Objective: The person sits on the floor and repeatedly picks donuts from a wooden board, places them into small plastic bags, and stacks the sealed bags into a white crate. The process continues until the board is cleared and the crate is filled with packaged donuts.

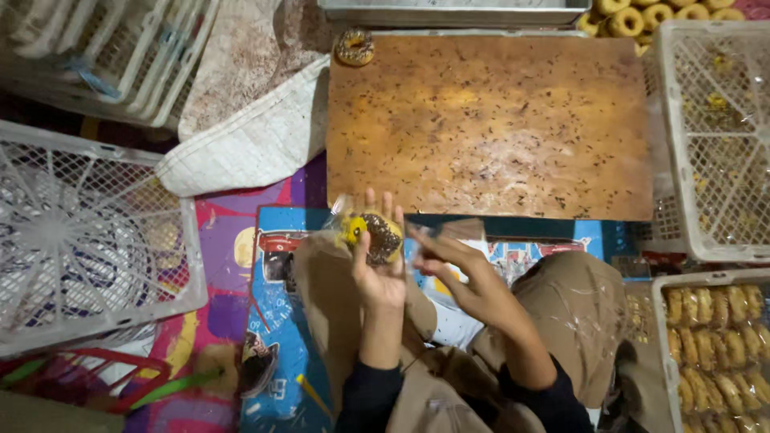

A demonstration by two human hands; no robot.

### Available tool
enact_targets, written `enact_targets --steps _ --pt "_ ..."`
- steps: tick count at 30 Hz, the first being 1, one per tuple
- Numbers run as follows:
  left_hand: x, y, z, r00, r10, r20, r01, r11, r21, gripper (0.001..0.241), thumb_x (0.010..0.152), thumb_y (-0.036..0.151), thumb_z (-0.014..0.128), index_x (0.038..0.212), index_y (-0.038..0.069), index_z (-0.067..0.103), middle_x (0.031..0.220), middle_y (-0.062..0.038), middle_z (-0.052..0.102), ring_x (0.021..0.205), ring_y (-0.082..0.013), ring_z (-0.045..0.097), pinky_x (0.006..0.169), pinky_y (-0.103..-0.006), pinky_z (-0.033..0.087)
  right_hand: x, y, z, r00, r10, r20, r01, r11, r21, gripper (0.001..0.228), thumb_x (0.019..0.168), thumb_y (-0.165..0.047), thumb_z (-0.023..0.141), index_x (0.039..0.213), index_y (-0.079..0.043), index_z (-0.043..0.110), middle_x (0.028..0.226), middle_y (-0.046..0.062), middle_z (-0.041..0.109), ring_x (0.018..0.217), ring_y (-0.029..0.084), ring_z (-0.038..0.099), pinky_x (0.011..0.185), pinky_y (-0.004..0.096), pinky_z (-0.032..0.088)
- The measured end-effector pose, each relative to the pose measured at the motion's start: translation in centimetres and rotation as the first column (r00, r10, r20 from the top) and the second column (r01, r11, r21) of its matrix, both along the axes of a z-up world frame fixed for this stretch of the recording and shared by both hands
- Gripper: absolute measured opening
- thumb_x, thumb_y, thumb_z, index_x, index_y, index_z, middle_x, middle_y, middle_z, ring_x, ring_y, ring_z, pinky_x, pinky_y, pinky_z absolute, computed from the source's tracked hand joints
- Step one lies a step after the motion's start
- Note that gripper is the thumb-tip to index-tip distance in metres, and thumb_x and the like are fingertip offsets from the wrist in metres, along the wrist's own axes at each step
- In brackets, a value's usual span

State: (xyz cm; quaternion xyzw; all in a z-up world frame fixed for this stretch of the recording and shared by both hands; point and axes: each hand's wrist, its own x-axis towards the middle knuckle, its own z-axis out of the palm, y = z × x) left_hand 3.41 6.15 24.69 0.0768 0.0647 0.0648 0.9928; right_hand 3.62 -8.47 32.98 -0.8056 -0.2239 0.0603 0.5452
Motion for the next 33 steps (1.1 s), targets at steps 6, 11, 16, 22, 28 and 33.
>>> enact_targets --steps 6,11,16,22,28,33 --pt "-2.9 -4.2 -0.5 0.978 0.041 -0.202 0.018 0.960 0.281 0.072 0.094 0.011 0.067 0.159 0.010 0.035 0.148 -0.015 0.054 0.132 -0.0300 0.057 0.110 -0.0434 0.045 -3.3 -3.1 1.9 0.930 -0.305 0.206 0.274 0.947 0.167 0.019 0.088 0.001 0.078 0.106 -0.005 0.073 0.099 0.009 0.077 0.093 0.018 0.075 0.084 0.030 0.059" --pt "-4.1 -4.1 1.7 0.987 -0.117 0.109 -0.053 0.403 0.914 0.034 0.109 0.023 0.041 0.124 0.005 0.066 0.119 -0.013 0.071 0.123 -0.0236 0.062 0.116 -0.0386 0.043 -3.0 -9.0 5.9 0.956 0.182 -0.229 -0.195 0.980 -0.036 0.034 0.084 -0.002 0.078 0.117 -0.006 0.072 0.094 0.005 0.081 0.086 0.015 0.080 0.077 0.031 0.063" --pt "-5.1 -4.8 8.9 0.820 -0.455 0.348 -0.460 -0.162 0.873 0.019 0.083 0.020 0.089 0.086 0.006 0.077 0.083 -0.005 0.074 0.085 -0.0235 0.066 0.085 -0.0444 0.047 -5.9 -12.7 9.9 0.986 -0.161 -0.040 0.164 0.982 0.089 0.048 0.085 -0.001 0.077 0.131 -0.007 0.067 0.099 0.008 0.081 0.092 0.018 0.080 0.082 0.031 0.063" --pt "-5.6 -6.1 13.9 0.550 -0.570 0.611 -0.799 -0.144 0.585 0.020 0.084 -0.002 0.078 0.101 -0.007 0.069 0.101 -0.017 0.069 0.092 -0.0319 0.072 0.080 -0.0436 0.060 -8.9 -15.1 7.1 0.923 -0.155 0.353 0.147 0.988 0.049 0.035 0.079 -0.012 0.088 0.112 -0.012 0.077 0.083 0.003 0.065 0.084 0.018 0.060 0.076 0.031 0.048" --pt "-5.9 -6.3 14.2 0.624 -0.541 0.563 -0.752 -0.221 0.622 0.021 0.085 -0.005 0.075 0.105 -0.006 0.069 0.104 -0.016 0.069 0.096 -0.0310 0.072 0.084 -0.0446 0.061 -10.4 -14.7 2.0 0.637 0.102 0.764 0.335 0.856 -0.394 0.033 0.086 -0.030 0.074 0.116 -0.016 0.077 0.089 -0.001 0.057 0.092 0.019 0.053 0.080 0.043 0.036" --pt "-6.7 -3.7 13.4 0.839 -0.299 0.454 -0.532 -0.286 0.797 0.011 0.095 -0.001 0.062 0.106 0.001 0.064 0.111 -0.017 0.066 0.106 -0.0322 0.073 0.091 -0.0425 0.065 -7.6 -19.4 -1.2 0.430 0.145 0.891 0.678 0.600 -0.425 0.031 0.094 -0.028 0.071 0.120 -0.012 0.067 0.119 0.002 0.062 0.112 0.022 0.056 0.091 0.039 0.042"
